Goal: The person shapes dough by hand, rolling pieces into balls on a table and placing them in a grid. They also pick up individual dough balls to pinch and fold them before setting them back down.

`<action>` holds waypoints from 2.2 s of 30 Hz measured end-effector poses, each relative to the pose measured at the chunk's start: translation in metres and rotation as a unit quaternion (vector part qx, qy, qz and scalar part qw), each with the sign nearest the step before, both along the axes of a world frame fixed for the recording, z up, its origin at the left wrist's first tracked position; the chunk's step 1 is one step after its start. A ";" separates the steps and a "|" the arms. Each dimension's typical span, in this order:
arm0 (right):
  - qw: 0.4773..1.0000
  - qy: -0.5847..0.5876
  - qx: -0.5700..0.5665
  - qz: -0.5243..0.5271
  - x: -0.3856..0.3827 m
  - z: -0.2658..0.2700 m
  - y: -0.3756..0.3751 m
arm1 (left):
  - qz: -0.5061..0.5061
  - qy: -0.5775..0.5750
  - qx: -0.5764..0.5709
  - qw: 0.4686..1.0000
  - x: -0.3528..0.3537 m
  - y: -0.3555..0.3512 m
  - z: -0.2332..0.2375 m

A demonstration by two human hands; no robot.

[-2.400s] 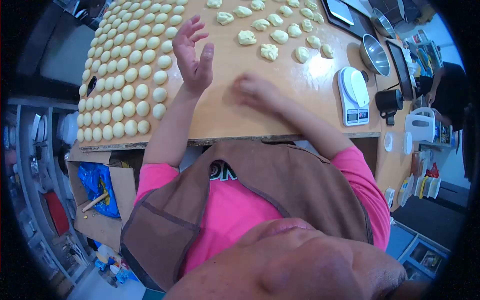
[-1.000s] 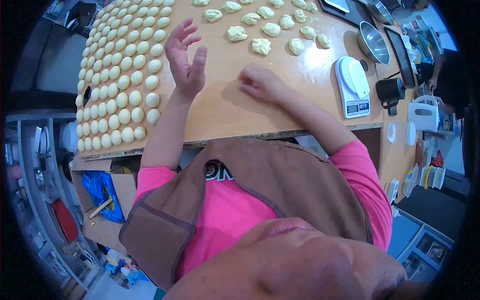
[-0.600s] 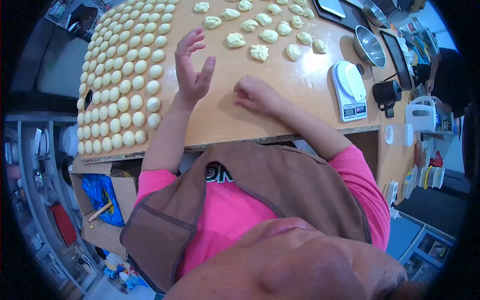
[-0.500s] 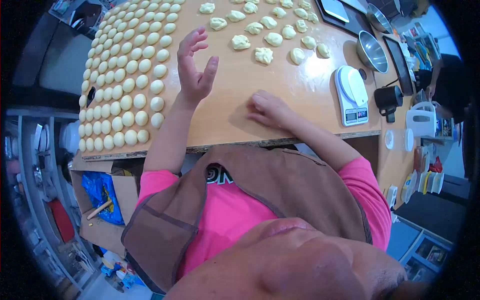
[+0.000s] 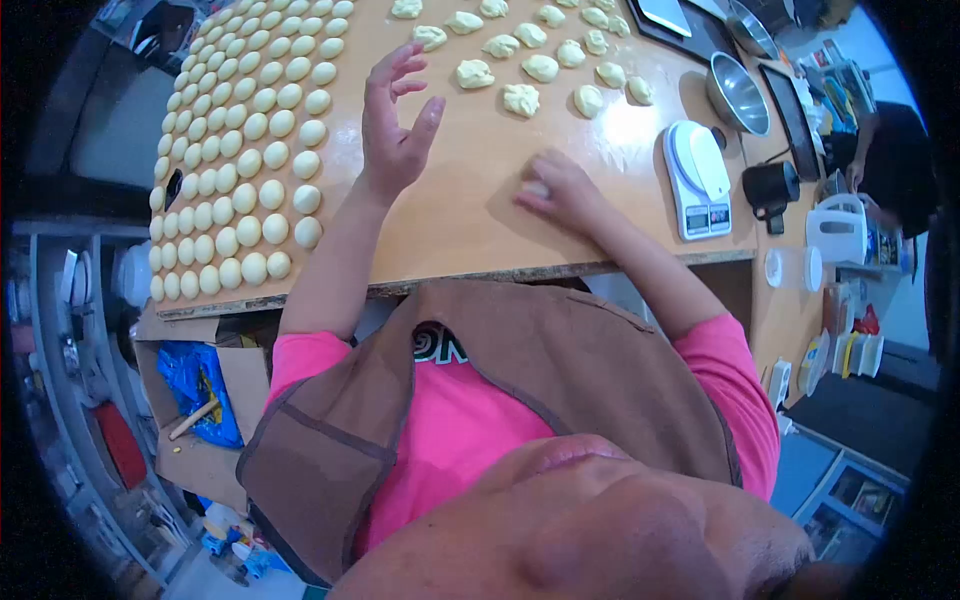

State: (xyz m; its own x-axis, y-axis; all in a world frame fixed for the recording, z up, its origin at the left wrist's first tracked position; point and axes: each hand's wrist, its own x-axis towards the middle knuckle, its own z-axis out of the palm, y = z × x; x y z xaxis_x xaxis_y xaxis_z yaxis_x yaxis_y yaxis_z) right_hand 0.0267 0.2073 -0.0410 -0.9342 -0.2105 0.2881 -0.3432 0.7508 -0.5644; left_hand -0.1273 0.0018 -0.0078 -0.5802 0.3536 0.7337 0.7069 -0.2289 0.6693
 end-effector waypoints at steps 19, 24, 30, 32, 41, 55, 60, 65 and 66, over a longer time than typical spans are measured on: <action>0.999 -0.029 -0.016 0.012 0.026 -0.003 -0.011 | 0.031 0.056 -0.016 0.998 -0.006 -0.004 -0.001; 0.998 -0.045 -0.016 -0.049 0.001 -0.001 -0.016 | 0.010 0.022 -0.026 0.999 0.002 0.001 -0.001; 0.999 -0.027 -0.032 0.004 0.031 0.000 -0.015 | 0.034 0.029 -0.016 0.999 -0.006 -0.003 -0.002; 0.999 -0.039 -0.010 -0.027 0.025 -0.003 -0.003 | 0.028 0.013 0.001 1.000 -0.005 -0.002 0.001; 1.000 -0.016 -0.014 0.014 0.033 -0.012 -0.013 | 0.031 0.048 -0.024 0.998 -0.006 -0.003 -0.001; 0.999 -0.038 -0.016 -0.020 0.032 0.005 -0.005 | 0.033 -0.003 0.019 0.999 -0.009 -0.003 0.001; 0.998 -0.054 -0.030 -0.029 0.013 0.004 -0.034 | 0.031 0.057 -0.051 0.997 -0.003 -0.001 -0.004; 0.997 -0.073 -0.020 -0.028 0.040 -0.005 -0.008 | 0.043 -0.012 0.005 0.999 -0.010 -0.006 -0.001; 0.995 -0.080 -0.021 -0.052 0.037 -0.001 -0.005 | 0.036 -0.041 0.034 0.998 -0.010 -0.005 0.000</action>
